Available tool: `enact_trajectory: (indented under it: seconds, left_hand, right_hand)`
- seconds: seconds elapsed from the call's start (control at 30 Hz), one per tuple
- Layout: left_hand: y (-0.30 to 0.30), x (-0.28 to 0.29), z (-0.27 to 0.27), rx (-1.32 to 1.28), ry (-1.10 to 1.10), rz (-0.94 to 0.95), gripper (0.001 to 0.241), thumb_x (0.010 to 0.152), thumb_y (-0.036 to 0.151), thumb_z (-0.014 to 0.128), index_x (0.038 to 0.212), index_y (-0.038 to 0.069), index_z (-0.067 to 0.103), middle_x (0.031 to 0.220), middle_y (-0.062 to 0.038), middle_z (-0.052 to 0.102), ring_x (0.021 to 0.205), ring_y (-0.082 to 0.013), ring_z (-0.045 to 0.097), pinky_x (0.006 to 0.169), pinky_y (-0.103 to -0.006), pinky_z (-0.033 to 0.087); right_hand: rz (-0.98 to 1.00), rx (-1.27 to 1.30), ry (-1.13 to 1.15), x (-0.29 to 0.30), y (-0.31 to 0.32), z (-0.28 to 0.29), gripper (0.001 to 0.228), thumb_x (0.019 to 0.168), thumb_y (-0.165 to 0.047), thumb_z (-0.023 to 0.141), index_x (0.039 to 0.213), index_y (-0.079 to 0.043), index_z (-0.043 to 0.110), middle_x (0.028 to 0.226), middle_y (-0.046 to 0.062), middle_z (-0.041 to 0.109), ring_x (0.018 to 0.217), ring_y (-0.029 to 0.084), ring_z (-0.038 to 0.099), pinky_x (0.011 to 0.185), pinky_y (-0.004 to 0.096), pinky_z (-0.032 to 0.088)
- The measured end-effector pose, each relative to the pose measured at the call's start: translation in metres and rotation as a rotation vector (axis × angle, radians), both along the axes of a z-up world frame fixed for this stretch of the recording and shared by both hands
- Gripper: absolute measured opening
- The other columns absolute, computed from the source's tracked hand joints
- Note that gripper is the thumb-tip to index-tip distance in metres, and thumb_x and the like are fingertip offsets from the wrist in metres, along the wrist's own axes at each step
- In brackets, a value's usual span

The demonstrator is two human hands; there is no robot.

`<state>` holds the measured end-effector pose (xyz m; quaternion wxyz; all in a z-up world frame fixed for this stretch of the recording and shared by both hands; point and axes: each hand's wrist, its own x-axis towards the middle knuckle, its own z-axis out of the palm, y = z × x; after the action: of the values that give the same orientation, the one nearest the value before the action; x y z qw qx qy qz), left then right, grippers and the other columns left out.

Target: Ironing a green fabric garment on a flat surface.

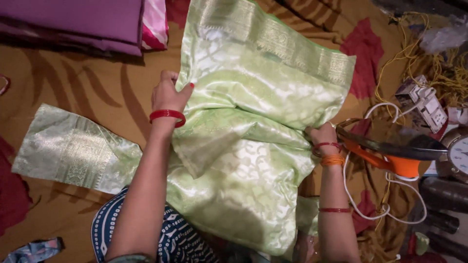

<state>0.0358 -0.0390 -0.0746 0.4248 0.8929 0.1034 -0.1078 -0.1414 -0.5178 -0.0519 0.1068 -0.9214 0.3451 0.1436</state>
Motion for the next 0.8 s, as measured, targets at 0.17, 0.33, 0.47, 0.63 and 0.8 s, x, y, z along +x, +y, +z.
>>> enact_trajectory:
  seconds: [0.17, 0.33, 0.47, 0.63, 0.8]
  left_hand:
    - [0.006, 0.007, -0.012, -0.393, -0.295, -0.222, 0.07, 0.087, 0.024, 0.087, 0.141, 0.005, 0.048, 0.127, -0.028, 0.065, 0.122, -0.0434, 0.063, 0.098, -0.052, 0.051]
    - [-0.016, 0.005, 0.054, 0.207, 0.025, -0.356, 0.102, 0.083, 0.015, 0.067, 0.168, 0.035, 0.014, 0.116, -0.027, 0.069, 0.104, -0.0467, 0.066, 0.088, -0.0564, 0.052]
    - [-0.011, 0.01, 0.062, 0.246, 0.144, -0.512, 0.099, 0.085, 0.018, 0.065, 0.165, 0.037, 0.01, 0.115, -0.025, 0.07, 0.106, -0.0434, 0.068, 0.094, -0.0543, 0.052]
    - [-0.017, 0.014, 0.061, 0.306, 0.276, -0.483, 0.103, 0.085, 0.017, 0.065, 0.166, 0.024, 0.003, 0.113, -0.026, 0.069, 0.104, -0.043, 0.069, 0.093, -0.0542, 0.052]
    - [-0.021, 0.023, 0.056, 0.312, 0.163, -0.474, 0.104, 0.077, 0.012, 0.07, 0.162, 0.016, 0.011, 0.116, -0.029, 0.067, 0.106, -0.0424, 0.067, 0.091, -0.0522, 0.052]
  right_hand:
    - [-0.091, 0.255, -0.168, -0.001, 0.004, 0.007, 0.041, 0.073, -0.032, 0.075, 0.088, 0.006, 0.074, 0.078, 0.023, 0.075, 0.072, 0.036, 0.074, 0.069, 0.045, 0.057]
    - [-0.076, 0.134, -0.086, 0.002, -0.001, 0.002, 0.04, 0.076, -0.031, 0.077, 0.087, 0.008, 0.074, 0.078, 0.025, 0.073, 0.073, 0.035, 0.073, 0.071, 0.043, 0.055]
    - [-0.067, 0.125, -0.094, 0.001, 0.001, 0.003, 0.041, 0.076, -0.029, 0.077, 0.091, 0.009, 0.074, 0.082, 0.026, 0.074, 0.077, 0.035, 0.074, 0.073, 0.043, 0.056]
    - [-0.097, 0.142, -0.097, 0.002, 0.001, -0.001, 0.041, 0.075, -0.028, 0.078, 0.094, 0.008, 0.074, 0.086, 0.025, 0.076, 0.079, 0.034, 0.075, 0.075, 0.042, 0.056]
    - [-0.117, 0.173, -0.13, 0.002, 0.009, 0.005, 0.038, 0.075, -0.025, 0.077, 0.096, 0.007, 0.074, 0.087, 0.023, 0.077, 0.08, 0.032, 0.076, 0.075, 0.041, 0.057]
